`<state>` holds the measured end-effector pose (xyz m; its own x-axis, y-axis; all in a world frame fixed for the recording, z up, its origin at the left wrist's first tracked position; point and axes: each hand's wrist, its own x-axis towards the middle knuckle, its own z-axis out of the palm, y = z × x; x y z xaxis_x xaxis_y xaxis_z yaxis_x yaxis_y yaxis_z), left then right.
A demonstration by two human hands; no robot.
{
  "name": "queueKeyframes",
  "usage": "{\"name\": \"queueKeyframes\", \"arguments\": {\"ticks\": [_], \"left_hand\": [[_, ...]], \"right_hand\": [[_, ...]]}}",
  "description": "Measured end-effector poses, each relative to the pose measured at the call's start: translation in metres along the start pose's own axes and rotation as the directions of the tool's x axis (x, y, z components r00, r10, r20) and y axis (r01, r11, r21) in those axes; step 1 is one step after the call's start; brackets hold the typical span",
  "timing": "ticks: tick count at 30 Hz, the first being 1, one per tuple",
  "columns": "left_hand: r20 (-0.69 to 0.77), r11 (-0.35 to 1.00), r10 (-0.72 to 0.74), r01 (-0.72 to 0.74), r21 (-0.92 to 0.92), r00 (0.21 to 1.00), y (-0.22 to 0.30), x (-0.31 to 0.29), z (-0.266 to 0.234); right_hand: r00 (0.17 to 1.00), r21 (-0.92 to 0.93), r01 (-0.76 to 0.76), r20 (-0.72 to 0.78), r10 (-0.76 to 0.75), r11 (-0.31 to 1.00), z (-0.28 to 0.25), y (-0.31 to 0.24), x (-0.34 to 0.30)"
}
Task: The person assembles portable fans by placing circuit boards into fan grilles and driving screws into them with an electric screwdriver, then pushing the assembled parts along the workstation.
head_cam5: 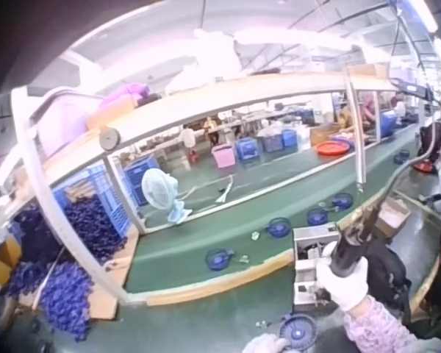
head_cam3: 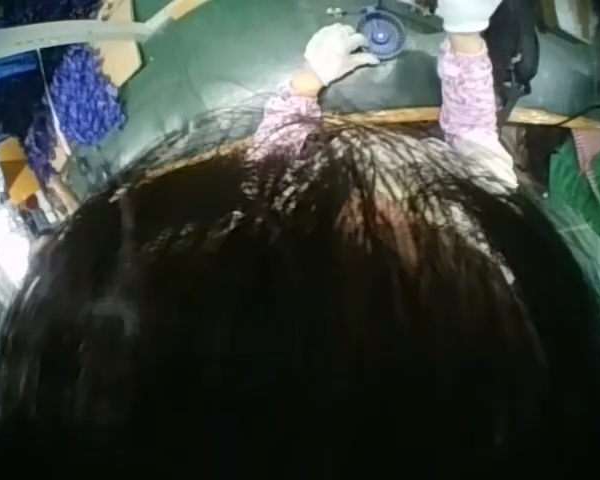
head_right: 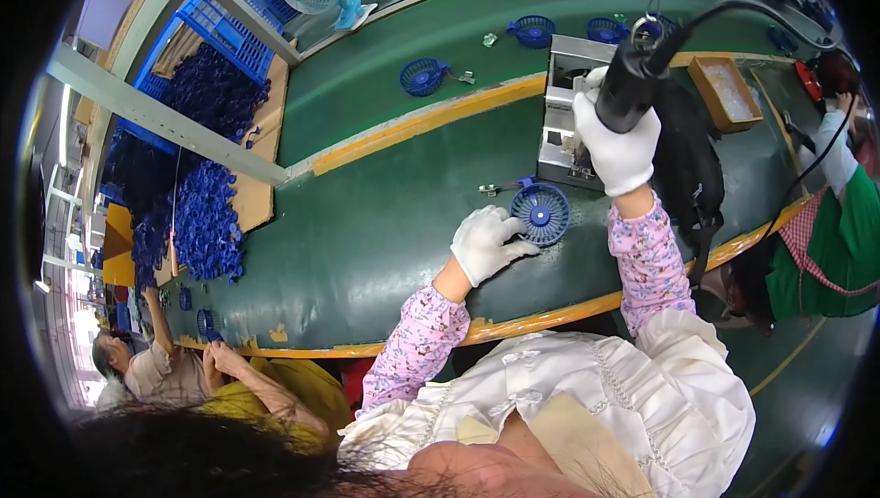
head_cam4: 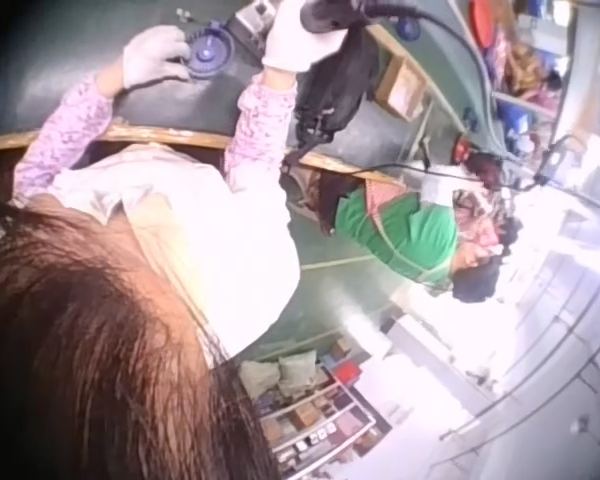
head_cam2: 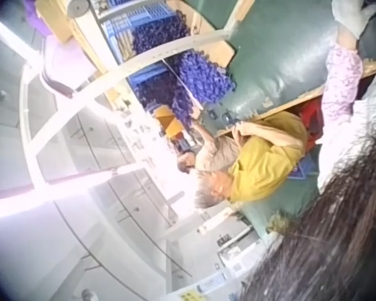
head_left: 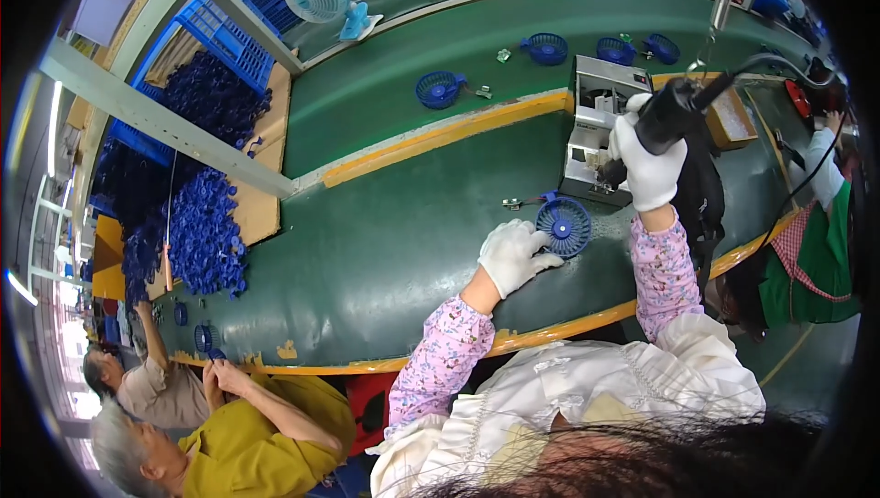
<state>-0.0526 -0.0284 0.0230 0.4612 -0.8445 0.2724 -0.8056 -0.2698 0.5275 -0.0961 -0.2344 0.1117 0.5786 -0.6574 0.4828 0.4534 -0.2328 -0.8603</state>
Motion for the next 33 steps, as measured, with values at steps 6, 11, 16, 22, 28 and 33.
{"name": "queueKeyframes", "arguments": {"ticks": [6,11,16,22,28,33], "left_hand": [[-0.002,1.000,0.006,-0.006,0.002,1.000,-0.001,0.000,0.001],[-0.031,1.000,0.023,-0.024,-0.018,0.999,-0.004,0.000,0.005],[-0.065,0.998,0.056,-0.058,-0.031,0.996,-0.010,0.000,0.012],[-0.065,0.998,0.056,-0.058,-0.031,0.996,-0.011,-0.001,0.013],[-0.002,1.000,0.019,-0.019,-0.015,1.000,-0.007,0.001,0.006],[-0.299,0.980,-0.195,0.198,-0.019,0.934,-0.035,-0.003,-0.019]], "right_hand": [[0.974,0.077,-0.204,0.120,0.194,0.976,0.021,-0.016,-0.036],[0.960,0.050,-0.169,0.232,0.153,0.984,0.041,0.003,-0.066],[0.940,-0.076,-0.069,0.330,0.090,0.995,0.049,0.016,-0.072],[0.911,-0.030,-0.092,0.402,0.096,0.995,0.049,0.016,-0.071],[0.894,0.029,-0.252,0.390,0.221,0.967,0.043,0.013,-0.067],[0.984,0.067,-0.071,0.166,0.059,0.995,0.027,-0.012,-0.033]]}}
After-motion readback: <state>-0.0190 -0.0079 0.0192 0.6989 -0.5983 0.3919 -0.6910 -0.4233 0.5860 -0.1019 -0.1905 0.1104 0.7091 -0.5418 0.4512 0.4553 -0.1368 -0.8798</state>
